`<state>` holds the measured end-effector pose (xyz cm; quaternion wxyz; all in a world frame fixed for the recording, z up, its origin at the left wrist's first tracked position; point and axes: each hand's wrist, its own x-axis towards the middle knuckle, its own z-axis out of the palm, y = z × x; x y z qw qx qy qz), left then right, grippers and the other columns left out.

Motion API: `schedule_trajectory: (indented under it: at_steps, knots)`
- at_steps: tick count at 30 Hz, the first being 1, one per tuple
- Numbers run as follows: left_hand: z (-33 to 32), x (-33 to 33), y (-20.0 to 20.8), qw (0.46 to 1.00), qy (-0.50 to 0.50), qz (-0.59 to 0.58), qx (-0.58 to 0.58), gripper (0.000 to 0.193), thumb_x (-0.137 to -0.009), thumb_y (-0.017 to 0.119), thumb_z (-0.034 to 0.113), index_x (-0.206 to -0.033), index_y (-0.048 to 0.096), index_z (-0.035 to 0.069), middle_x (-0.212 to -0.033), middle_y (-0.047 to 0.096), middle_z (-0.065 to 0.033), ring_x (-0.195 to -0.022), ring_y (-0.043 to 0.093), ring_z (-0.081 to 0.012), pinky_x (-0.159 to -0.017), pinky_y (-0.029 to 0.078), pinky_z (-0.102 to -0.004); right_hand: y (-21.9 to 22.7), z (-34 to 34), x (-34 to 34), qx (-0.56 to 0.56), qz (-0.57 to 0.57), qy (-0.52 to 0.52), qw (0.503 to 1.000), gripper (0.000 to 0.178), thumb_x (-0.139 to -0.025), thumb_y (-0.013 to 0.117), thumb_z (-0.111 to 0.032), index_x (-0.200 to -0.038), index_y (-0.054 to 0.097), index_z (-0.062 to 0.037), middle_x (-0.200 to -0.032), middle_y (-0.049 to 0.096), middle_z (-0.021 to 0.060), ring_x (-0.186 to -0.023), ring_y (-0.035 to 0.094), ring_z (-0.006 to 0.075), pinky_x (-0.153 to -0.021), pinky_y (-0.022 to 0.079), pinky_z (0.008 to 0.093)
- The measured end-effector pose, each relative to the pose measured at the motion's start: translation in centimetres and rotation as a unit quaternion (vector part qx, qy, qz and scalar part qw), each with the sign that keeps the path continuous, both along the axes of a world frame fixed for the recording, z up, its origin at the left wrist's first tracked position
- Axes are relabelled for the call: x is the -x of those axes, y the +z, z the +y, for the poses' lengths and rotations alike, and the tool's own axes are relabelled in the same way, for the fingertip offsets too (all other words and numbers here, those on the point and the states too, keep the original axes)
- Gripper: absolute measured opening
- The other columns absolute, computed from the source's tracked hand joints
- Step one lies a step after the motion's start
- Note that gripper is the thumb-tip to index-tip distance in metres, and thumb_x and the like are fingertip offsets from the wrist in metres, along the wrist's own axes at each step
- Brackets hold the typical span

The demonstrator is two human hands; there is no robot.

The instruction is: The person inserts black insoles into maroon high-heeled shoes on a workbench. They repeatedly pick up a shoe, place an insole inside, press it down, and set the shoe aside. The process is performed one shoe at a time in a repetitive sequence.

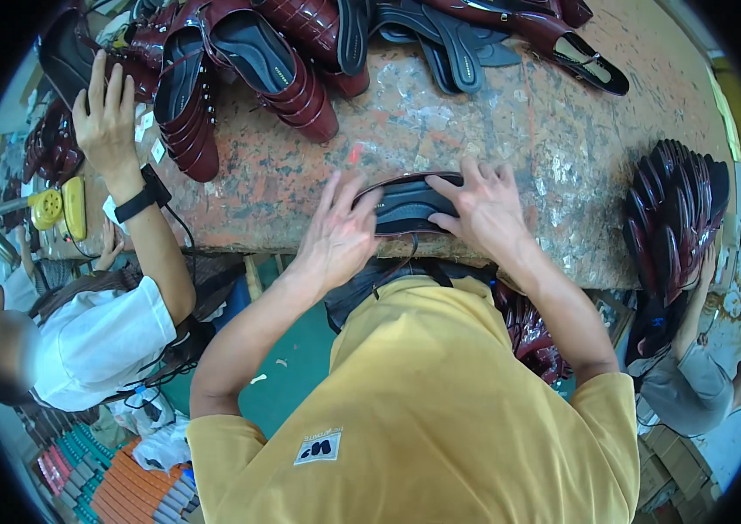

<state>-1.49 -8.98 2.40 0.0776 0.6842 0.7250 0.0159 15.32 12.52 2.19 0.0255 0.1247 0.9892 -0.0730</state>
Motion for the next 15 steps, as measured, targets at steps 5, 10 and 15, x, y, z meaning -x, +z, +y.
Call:
schedule_trajectory:
  at_steps: [5,10,15]
  knots:
    - [2.9,-0.6,-2.0,0.997,-0.064,-0.043,-0.003,0.082,-0.083,0.083,0.028,-0.159,0.056,0.016,-0.168,0.050,-0.0037,-0.150,0.043,-0.0366,-0.123,0.039,-0.0513,0.3,-0.1,-0.6,0.018,0.071,-0.003,0.997,0.060,-0.085,0.090,-0.034,-0.142,0.074,-0.0198,-0.112,0.068,0.0115,-0.104,0.070,0.0257,-0.091,0.053,0.0439]
    - [3.1,-0.9,-1.8,0.998,-0.051,-0.020,0.036,0.094,-0.080,0.081,0.028,-0.166,0.046,0.015,-0.172,0.046,0.0003,-0.138,0.050,-0.0342,-0.108,0.045,-0.0454,-0.5,-1.2,-4.7,0.575,0.166,-0.407,0.690,0.038,-0.093,0.083,-0.008,-0.126,0.074,0.0073,-0.087,0.077,0.0033,-0.074,0.070,0.0108,-0.063,0.056,0.0297]
    - [5.1,0.5,0.3,0.967,-0.078,-0.044,0.237,0.059,-0.076,0.085,0.028,-0.133,0.076,0.013,-0.165,0.049,-0.0040,-0.139,0.048,-0.0374,-0.111,0.046,-0.0498,-2.4,-8.3,0.5,0.057,0.128,-0.105,0.985,0.035,-0.081,0.078,-0.008,-0.115,0.073,0.0002,-0.095,0.069,0.0129,-0.080,0.075,0.0323,-0.067,0.063,0.0451]
